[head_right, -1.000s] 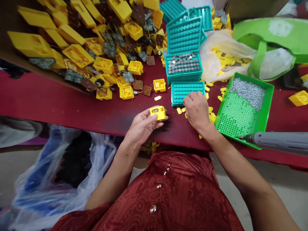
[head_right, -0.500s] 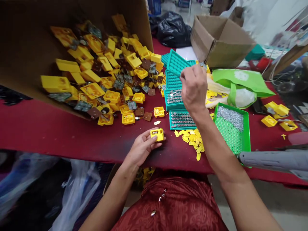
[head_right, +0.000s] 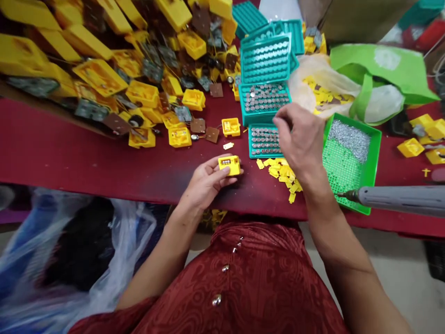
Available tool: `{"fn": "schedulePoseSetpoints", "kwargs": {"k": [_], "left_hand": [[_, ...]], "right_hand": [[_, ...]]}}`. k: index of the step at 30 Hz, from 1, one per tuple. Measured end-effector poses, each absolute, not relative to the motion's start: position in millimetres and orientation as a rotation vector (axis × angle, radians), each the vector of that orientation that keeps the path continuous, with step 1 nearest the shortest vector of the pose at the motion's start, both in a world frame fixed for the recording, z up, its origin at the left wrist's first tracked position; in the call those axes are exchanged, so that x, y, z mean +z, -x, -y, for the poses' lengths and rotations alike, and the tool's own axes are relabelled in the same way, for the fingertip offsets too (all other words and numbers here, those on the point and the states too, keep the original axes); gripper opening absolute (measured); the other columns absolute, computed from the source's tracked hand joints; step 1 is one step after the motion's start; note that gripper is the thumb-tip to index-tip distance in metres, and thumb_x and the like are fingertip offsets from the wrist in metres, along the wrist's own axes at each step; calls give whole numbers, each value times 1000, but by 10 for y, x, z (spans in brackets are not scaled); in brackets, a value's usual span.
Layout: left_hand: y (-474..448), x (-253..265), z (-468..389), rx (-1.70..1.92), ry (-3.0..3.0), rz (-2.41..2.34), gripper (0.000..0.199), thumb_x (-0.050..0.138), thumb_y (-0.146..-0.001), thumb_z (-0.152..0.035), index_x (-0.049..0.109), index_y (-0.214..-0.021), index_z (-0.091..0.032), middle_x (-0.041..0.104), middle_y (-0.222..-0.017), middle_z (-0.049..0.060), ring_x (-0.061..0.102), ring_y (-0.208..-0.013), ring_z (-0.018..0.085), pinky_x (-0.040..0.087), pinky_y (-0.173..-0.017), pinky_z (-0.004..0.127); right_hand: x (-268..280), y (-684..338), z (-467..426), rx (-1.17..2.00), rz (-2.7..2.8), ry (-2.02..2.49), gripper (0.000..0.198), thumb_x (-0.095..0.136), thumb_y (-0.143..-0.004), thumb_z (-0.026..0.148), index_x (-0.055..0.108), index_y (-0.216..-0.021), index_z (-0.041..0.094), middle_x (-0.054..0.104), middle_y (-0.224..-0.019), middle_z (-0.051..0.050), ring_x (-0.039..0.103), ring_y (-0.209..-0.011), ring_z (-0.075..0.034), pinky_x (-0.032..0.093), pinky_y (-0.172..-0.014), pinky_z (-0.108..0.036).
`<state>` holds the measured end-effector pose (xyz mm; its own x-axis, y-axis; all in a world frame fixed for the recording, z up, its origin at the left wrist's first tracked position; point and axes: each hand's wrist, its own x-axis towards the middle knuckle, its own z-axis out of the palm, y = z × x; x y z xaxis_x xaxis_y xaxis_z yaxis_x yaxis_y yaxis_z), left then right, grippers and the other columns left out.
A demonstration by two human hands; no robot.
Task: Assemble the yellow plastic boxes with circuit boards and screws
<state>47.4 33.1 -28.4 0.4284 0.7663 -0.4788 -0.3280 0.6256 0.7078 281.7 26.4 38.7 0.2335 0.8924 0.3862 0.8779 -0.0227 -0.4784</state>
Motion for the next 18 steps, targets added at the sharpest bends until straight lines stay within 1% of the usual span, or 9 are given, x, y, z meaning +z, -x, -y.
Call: {"fn": "schedulePoseSetpoints", "kwargs": {"k": [1,4,8,13,16,18], "left_hand": [[-474,-284,-331,728,-586,-886,44,88,-76,-12,71,-117,-13,81,-106,6,82,-85,18,66,-66,22],[-480,-275,-329,725,-623,-896,43,87,-78,-12,71,-117,-13,81,-107,6,81,-84,16,66,-66,21],[-512,-246,-303,733,-603,-930,40,85,-78,-9,71,-115,-13,81,-103,5,80,-82,15,64,-62,20],[-558,-202,-260,753,-564,-965,35,78,-79,-4,70,-112,-14,79,-94,2,78,-76,14,64,-59,20],[-562,-191,-247,759,-597,-990,37,78,-79,-5,70,-114,-14,79,-94,2,77,-77,13,63,-59,20],[-557,-192,-241,756,-644,-995,39,80,-79,-8,70,-116,-14,80,-98,3,78,-80,14,63,-61,19]], "right_hand": [[294,-2793,-151,76,1672,1859,14,66,-98,23,77,-96,15,76,-94,-7,66,-84,-16,52,-86,-32],[-10,-2715,0,184,1843,1869,15,65,-99,22,78,-94,17,76,-96,-8,67,-92,-19,50,-88,-33],[-253,-2631,-53,171,2007,1971,27,53,-104,23,78,-98,17,72,-101,-12,62,-101,-24,47,-89,-37],[-269,-2662,-79,165,1971,1966,26,52,-102,21,77,-108,17,69,-110,-15,60,-108,-28,47,-95,-41],[-231,-2694,6,175,1985,1914,26,52,-105,25,77,-107,18,69,-108,-14,61,-108,-28,48,-97,-42],[-211,-2684,87,161,1989,1908,28,51,-106,25,78,-105,17,69,-106,-14,61,-107,-27,48,-96,-41]]}}
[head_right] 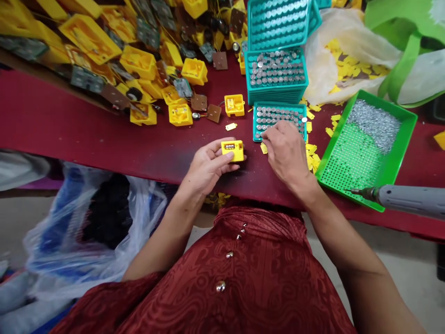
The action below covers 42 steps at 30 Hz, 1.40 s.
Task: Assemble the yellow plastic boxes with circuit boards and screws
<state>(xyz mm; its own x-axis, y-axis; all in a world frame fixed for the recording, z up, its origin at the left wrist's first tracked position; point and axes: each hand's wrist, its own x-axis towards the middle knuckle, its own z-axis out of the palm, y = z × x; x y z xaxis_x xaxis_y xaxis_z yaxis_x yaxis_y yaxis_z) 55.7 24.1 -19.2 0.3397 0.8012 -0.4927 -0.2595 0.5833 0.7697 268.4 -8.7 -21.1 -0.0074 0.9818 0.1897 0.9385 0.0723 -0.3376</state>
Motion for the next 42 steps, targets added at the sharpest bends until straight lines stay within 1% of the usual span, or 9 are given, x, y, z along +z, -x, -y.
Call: {"fn": "schedulePoseSetpoints", "kwargs": {"k": [5,8,12,15,19,26,31,37,42], "left_hand": [[-566,-196,-223,761,-674,-1017,39,79,-78,-8,69,-115,-14,79,-97,3,77,-79,13,64,-60,20],[-583,-185,-207,764,-655,-1035,39,78,-77,-7,69,-115,-14,79,-99,3,76,-79,13,64,-59,19],[-597,-153,-191,761,-650,-1050,38,76,-78,-6,68,-115,-15,79,-102,3,77,-79,13,63,-57,18],[-591,-137,-184,758,-647,-1047,40,77,-78,-7,68,-116,-14,79,-101,3,77,-79,13,63,-57,19],[-550,-168,-168,766,-672,-1030,42,80,-77,-10,68,-116,-15,79,-104,4,77,-81,14,63,-58,19],[-493,-229,-150,781,-730,-1016,51,90,-71,-22,70,-117,-16,79,-107,6,76,-87,16,64,-62,21],[-494,-186,-148,797,-667,-1029,54,96,-66,-20,72,-114,-16,79,-101,4,75,-84,16,64,-63,22],[-517,-141,-181,805,-603,-1029,55,100,-64,-18,73,-111,-16,82,-98,5,78,-81,15,64,-67,22],[-596,-124,-212,795,-644,-1013,50,96,-67,-16,73,-112,-15,82,-99,5,77,-82,15,63,-71,23]], "right_hand": [[-187,-2567,233,178,1986,2126,30,53,-106,26,80,-97,15,66,-101,-14,58,-103,-27,48,-95,-43],[-200,-2486,266,195,1948,2256,28,56,-105,26,79,-101,12,66,-106,-16,58,-107,-29,48,-97,-45],[-266,-2445,262,122,1955,2201,32,49,-106,25,78,-106,11,64,-111,-17,55,-109,-29,47,-96,-45],[-289,-2465,230,105,2037,2131,35,43,-106,22,77,-105,13,64,-111,-17,54,-106,-27,47,-92,-41],[-203,-2423,194,159,2219,2112,41,34,-103,11,74,-111,11,65,-107,-18,53,-99,-25,43,-86,-36],[19,-2129,130,270,2404,2211,46,28,-100,2,72,-114,7,68,-105,-23,57,-93,-26,33,-74,-35],[146,-2129,92,272,2415,2128,34,37,-100,4,70,-108,10,71,-102,-20,61,-91,-25,34,-72,-35],[249,-2372,137,295,2243,2163,29,44,-99,4,68,-113,12,76,-100,-14,68,-82,-21,34,-67,-31],[281,-2617,229,371,2086,2180,20,48,-103,15,66,-112,15,76,-90,-9,68,-72,-20,34,-63,-30]]}}
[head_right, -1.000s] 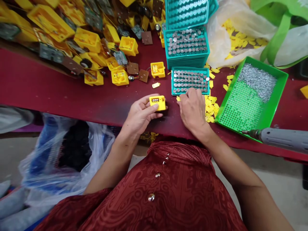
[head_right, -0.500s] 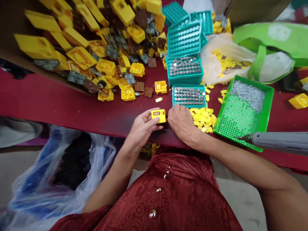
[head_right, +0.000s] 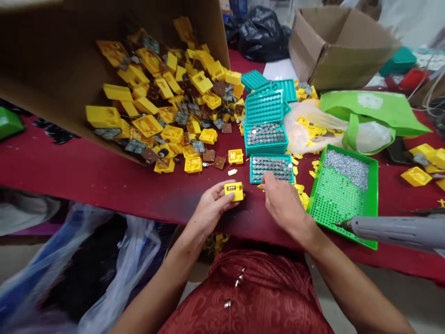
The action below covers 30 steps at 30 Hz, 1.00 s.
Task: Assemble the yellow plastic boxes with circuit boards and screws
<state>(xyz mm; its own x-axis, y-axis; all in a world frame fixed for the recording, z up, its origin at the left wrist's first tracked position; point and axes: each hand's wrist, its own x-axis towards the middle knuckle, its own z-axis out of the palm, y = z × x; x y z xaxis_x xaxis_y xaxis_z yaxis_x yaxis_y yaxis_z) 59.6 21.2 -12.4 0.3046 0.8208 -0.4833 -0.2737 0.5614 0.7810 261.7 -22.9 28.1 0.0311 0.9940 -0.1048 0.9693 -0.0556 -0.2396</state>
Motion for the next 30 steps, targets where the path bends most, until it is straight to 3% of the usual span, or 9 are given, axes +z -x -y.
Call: {"fn": "schedulePoseSetpoints", "kwargs": {"k": [2,5,8,12,20,26,30], "left_hand": [[-646,-132,-202,795,-681,-997,45,92,-72,-16,73,-113,-15,82,-101,5,77,-84,15,63,-74,23],[-727,-181,-180,783,-719,-952,38,84,-78,-13,72,-114,-15,82,-107,7,77,-86,14,63,-75,23],[-789,-234,-153,760,-778,-937,36,79,-85,-12,70,-120,-16,81,-116,8,78,-95,16,63,-82,24],[-825,-267,-122,771,-855,-921,37,75,-89,-11,67,-125,-16,80,-123,10,78,-105,17,63,-88,25],[-834,-336,-72,775,-1118,-974,38,68,-88,-8,70,-125,-18,80,-127,10,75,-115,20,59,-104,32],[-831,-286,-37,768,-1217,-1045,31,77,-91,-20,73,-122,-22,82,-121,7,75,-111,22,60,-101,33],[-825,-269,-58,766,-1125,-1016,19,76,-95,-25,74,-113,-19,83,-114,7,76,-101,18,62,-92,29]], "right_hand": [[286,-2678,288,392,1989,2071,16,53,-102,22,68,-105,17,74,-85,-7,66,-70,-20,37,-65,-30],[250,-2687,347,437,1746,1824,11,63,-96,26,71,-92,19,75,-90,-6,70,-83,-19,49,-78,-32],[180,-2590,359,679,1415,1705,9,70,-90,26,75,-88,19,75,-87,-4,69,-80,-16,54,-80,-31],[103,-2444,304,926,1185,1705,6,72,-83,21,76,-81,17,72,-76,-2,65,-67,-13,52,-69,-28],[102,-2475,190,983,1253,1731,4,72,-79,17,76,-77,16,69,-68,0,58,-58,-9,47,-59,-23],[36,-2476,212,988,1227,1726,10,74,-78,23,68,-85,17,69,-71,0,64,-62,-13,52,-60,-26],[115,-2443,231,786,1383,1804,20,78,-78,25,60,-82,18,66,-71,0,62,-65,-13,45,-60,-25]]}}
